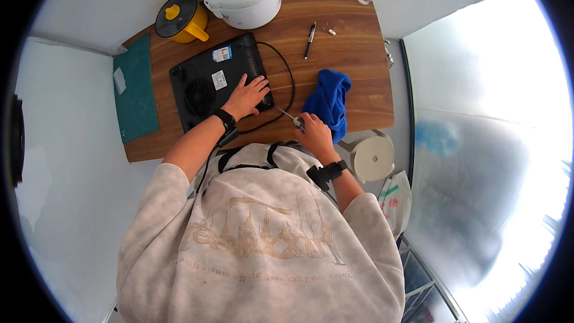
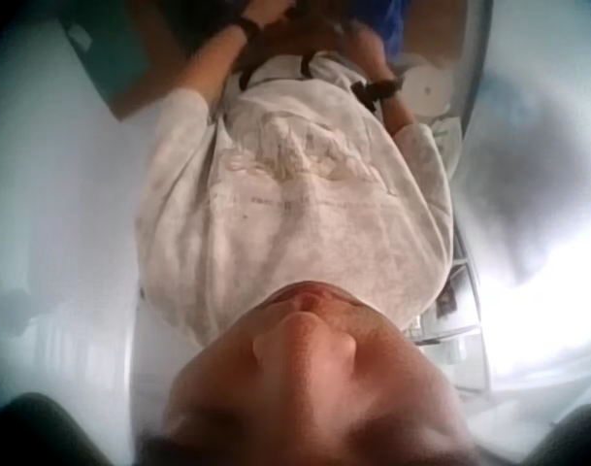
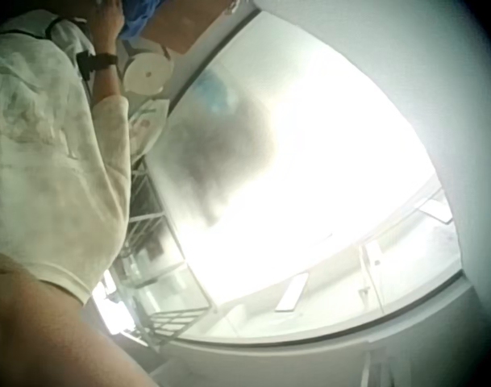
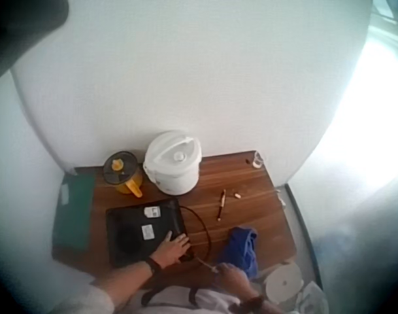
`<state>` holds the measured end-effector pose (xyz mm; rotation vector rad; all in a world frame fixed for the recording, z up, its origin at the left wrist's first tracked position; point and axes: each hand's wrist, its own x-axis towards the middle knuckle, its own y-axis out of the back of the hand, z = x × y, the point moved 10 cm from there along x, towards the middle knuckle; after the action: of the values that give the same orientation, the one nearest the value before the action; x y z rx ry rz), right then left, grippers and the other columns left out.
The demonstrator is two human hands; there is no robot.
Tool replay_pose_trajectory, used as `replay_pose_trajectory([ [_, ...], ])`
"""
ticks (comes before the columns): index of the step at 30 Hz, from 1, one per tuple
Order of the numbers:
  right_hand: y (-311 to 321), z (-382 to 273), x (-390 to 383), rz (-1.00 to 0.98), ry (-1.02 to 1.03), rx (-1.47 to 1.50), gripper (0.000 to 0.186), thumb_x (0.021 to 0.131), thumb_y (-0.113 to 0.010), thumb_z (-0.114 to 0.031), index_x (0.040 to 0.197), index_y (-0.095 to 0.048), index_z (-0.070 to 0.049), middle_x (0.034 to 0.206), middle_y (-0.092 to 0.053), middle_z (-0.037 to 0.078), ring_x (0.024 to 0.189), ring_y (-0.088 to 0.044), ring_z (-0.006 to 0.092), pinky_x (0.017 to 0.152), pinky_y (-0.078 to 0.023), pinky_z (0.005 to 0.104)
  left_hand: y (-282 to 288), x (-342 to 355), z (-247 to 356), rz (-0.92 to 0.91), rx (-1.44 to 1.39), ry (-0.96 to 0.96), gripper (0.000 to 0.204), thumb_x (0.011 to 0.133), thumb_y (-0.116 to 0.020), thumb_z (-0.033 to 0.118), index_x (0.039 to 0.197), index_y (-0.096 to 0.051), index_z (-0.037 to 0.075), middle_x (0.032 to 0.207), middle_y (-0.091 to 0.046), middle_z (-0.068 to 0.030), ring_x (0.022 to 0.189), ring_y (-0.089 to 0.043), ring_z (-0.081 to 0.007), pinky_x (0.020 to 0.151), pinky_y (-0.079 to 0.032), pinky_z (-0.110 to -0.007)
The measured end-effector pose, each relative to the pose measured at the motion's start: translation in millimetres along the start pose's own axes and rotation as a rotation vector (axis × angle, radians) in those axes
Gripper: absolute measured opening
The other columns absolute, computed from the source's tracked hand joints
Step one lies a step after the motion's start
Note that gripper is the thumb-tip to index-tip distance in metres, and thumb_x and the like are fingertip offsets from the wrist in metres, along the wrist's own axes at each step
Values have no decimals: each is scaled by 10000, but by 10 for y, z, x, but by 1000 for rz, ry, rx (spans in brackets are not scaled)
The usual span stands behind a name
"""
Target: The person uses a screwdriver to remove screws from the back of a black electronic device placed on a wooden table. The person repeatedly unscrews and repositions the device while handling the screwdriver and screws.
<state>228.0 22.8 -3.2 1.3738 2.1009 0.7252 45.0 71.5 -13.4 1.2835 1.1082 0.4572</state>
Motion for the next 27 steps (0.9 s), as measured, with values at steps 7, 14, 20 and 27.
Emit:
replay_pose_trajectory([
  [7,-55,-12,83,14,52,-26,290,825,-640,-186,1095,-647,-78,968,-654,153,856,-660,389,745,-542,485,1,-14,-17,-14,-21,12,826,675,-882,302,1393,-525,103,1522,-417,-59,1471,-290,-226,1175,-260,-601],
  [14,-36,-68,168,-21,90,-138,228,869,-659,-238,1036,-701,-89,922,-675,135,838,-669,365,717,-545,463,-20,-26,-7,-25,-22,7,820,693,-873,292,1406,-515,101,1529,-408,-54,1476,-277,-226,1183,-250,-596],
  [20,-14,6,377,-96,48,-183,262,865,-663,-243,1077,-723,-102,932,-701,157,878,-672,373,752,-545,467,-26,-14,-25,-15,-35,13,819,683,-877,287,1398,-525,99,1521,-419,-55,1474,-281,-227,1183,-253,-595],
  [27,-227,428,284,-80,-41,-70,262,873,-657,-225,1102,-725,-120,963,-710,177,924,-669,389,806,-545,478,52,-40,-3,-35,-36,-10,786,732,-853,293,1419,-512,127,1530,-410,-56,1480,-271,-229,1192,-231,-593],
])
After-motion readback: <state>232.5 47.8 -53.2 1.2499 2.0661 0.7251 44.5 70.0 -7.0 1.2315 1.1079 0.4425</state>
